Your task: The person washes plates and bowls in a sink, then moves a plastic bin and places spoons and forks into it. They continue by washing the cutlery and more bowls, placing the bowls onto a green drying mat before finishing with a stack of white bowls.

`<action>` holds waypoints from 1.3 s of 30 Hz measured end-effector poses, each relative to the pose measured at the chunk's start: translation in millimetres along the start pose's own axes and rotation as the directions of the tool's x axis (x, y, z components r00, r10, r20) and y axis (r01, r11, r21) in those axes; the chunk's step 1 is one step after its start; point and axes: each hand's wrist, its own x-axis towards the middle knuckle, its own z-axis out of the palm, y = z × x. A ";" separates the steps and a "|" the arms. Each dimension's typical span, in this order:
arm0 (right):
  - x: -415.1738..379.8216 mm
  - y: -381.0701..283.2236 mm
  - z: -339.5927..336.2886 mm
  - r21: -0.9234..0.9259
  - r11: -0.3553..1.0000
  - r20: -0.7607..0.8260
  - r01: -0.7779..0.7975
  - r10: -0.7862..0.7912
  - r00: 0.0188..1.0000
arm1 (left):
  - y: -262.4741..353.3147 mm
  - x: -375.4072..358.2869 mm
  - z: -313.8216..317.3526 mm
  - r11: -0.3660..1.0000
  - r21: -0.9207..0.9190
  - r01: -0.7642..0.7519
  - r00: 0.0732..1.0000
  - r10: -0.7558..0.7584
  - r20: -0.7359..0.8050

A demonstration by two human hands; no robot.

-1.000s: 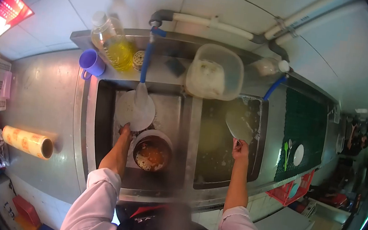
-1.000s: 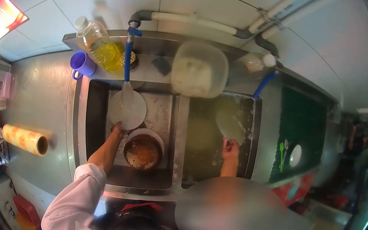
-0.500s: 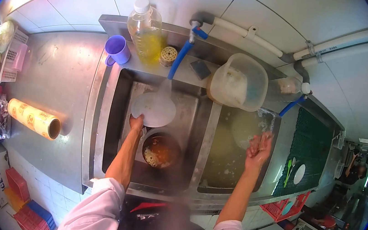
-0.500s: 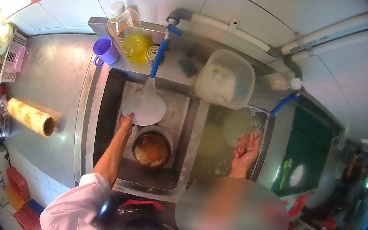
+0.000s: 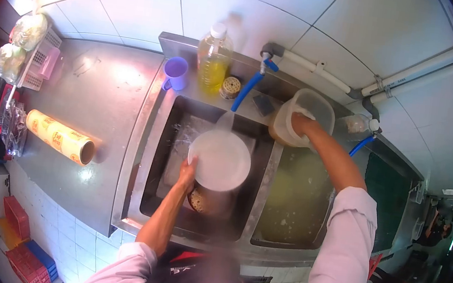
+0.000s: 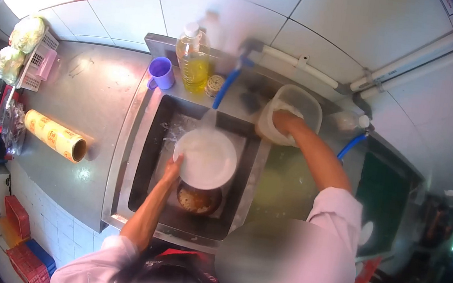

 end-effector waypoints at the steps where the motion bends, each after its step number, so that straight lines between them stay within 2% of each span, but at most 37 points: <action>1: 7.4 -0.2 -0.6 -0.078 0.997 0.019 -0.018 0.019 1.000 | -1.8 -5.8 -3.1 0.998 0.033 -0.053 0.999 0.053 0.000; 2: 13.3 -0.9 0.3 -0.155 0.987 0.039 -0.034 0.040 0.998 | -2.4 -9.6 -7.2 0.998 0.030 -0.063 0.998 0.063 -0.007; 4: 14.7 -5.1 0.1 -0.303 0.951 0.080 -0.064 0.092 0.993 | 8.9 -28.5 -10.3 0.980 0.136 -0.144 0.989 0.145 0.005; 5: 12.7 -3.7 -5.4 -0.308 0.950 0.077 -0.061 0.089 0.993 | 19.2 -40.9 -11.8 0.958 0.253 -0.136 0.989 0.145 -0.017; 7: -4.4 -6.4 -29.3 0.026 0.993 0.088 -0.114 0.112 0.990 | 25.2 -51.1 -15.6 0.943 0.289 -0.165 0.984 0.178 -0.018; 9: -52.0 -21.1 -57.1 0.143 0.988 -0.161 -0.053 0.076 0.984 | 29.8 -63.8 -22.1 0.923 0.337 -0.188 0.979 0.205 -0.014; 11: -91.3 -38.8 -73.0 0.372 0.920 -0.309 -0.125 0.249 0.918 | 36.6 -74.1 -23.7 0.896 0.387 -0.217 0.972 0.236 -0.001; 12: -107.5 -48.4 -72.3 0.377 0.918 -0.314 -0.124 0.253 0.915 | 37.7 -77.8 -25.4 0.893 0.392 -0.222 0.971 0.240 0.003; 14: -139.5 -72.9 -59.5 0.615 0.770 -0.581 0.172 0.295 0.758 | 36.7 -84.0 -26.0 0.851 0.425 -0.309 0.945 0.325 0.037; 16: -156.1 -116.0 -31.8 0.698 0.626 -0.644 0.349 0.334 0.688 | 34.9 -88.7 -23.5 0.811 0.476 -0.340 0.932 0.357 0.056; 18: -140.1 -155.7 19.3 0.816 0.330 -0.565 0.474 0.284 0.775 | 42.2 -99.9 -14.8 0.761 0.530 -0.373 0.917 0.391 0.084; 19: -121.1 -180.2 49.0 0.856 0.186 -0.516 0.482 0.265 0.815 | 52.3 -112.8 -5.3 0.726 0.581 -0.368 0.913 0.399 0.081; 20: -112.1 -215.0 64.1 0.861 0.368 -0.482 0.352 0.368 0.795 | 57.0 -123.2 0.7 0.687 0.632 -0.360 0.911 0.406 0.078; 23: -80.8 -279.1 112.3 0.841 0.389 -0.527 0.377 0.425 0.736 | 44.1 -120.6 3.3 0.645 0.630 -0.433 0.883 0.444 0.153; 24: -71.3 -297.4 119.7 0.784 0.521 -0.612 0.338 0.557 0.561 | 37.9 -117.0 1.0 0.619 0.634 -0.463 0.869 0.460 0.185; 25: -69.7 -313.5 120.6 0.728 0.634 -0.683 0.261 0.638 0.356 | 38.0 -117.1 0.7 0.527 0.742 -0.414 0.874 0.458 0.163; 26: -71.7 -323.7 122.5 0.731 0.628 -0.681 0.266 0.642 0.353 | 38.6 -118.6 -3.1 0.520 0.747 -0.415 0.872 0.461 0.165; 28: -80.2 -332.5 117.0 0.695 0.617 -0.715 0.369 0.537 0.447 | 51.1 -128.8 0.6 0.500 0.763 -0.409 0.890 0.403 0.213; 30: -75.1 -315.5 119.2 0.666 0.666 -0.737 0.336 0.519 0.433 | 59.9 -145.2 0.6 0.485 0.767 -0.420 0.890 0.386 0.243; 32: -60.0 -300.2 125.3 0.820 0.462 -0.567 0.336 0.732 0.377 | 61.2 -149.1 -1.4 0.471 0.773 -0.425 0.890 0.371 0.263; 33: -72.2 -313.0 116.7 0.779 0.444 -0.608 0.443 0.706 0.362 | 56.9 -145.2 -1.6 0.396 0.797 -0.457 0.860 0.424 0.282; 34: -82.1 -322.1 113.1 0.779 0.443 -0.608 0.444 0.708 0.360 | 56.9 -145.7 0.3 0.320 0.815 -0.484 0.827 0.473 0.305; 35: -92.2 -327.9 108.7 0.708 0.495 -0.698 0.504 0.596 0.396 | 58.9 -145.5 0.8 0.319 0.813 -0.488 0.825 0.474 0.309; 36: -95.8 -329.5 109.6 0.632 0.531 -0.774 0.564 0.475 0.419 | 66.1 -150.0 1.7 0.386 0.782 -0.489 0.841 0.445 0.306; 37: -88.5 -321.2 111.7 0.659 0.529 -0.750 0.534 0.511 0.420 | 68.6 -154.0 1.5 0.452 0.751 -0.482 0.859 0.412 0.303; 38: -84.1 -317.7 112.0 0.665 0.524 -0.745 0.532 0.517 0.423 | 62.1 -152.8 1.1 0.450 0.754 -0.478 0.862 0.405 0.305; 39: -80.4 -315.4 110.5 0.727 0.469 -0.680 0.502 0.599 0.424 | 56.4 -151.4 3.6 0.388 0.788 -0.478 0.848 0.436 0.301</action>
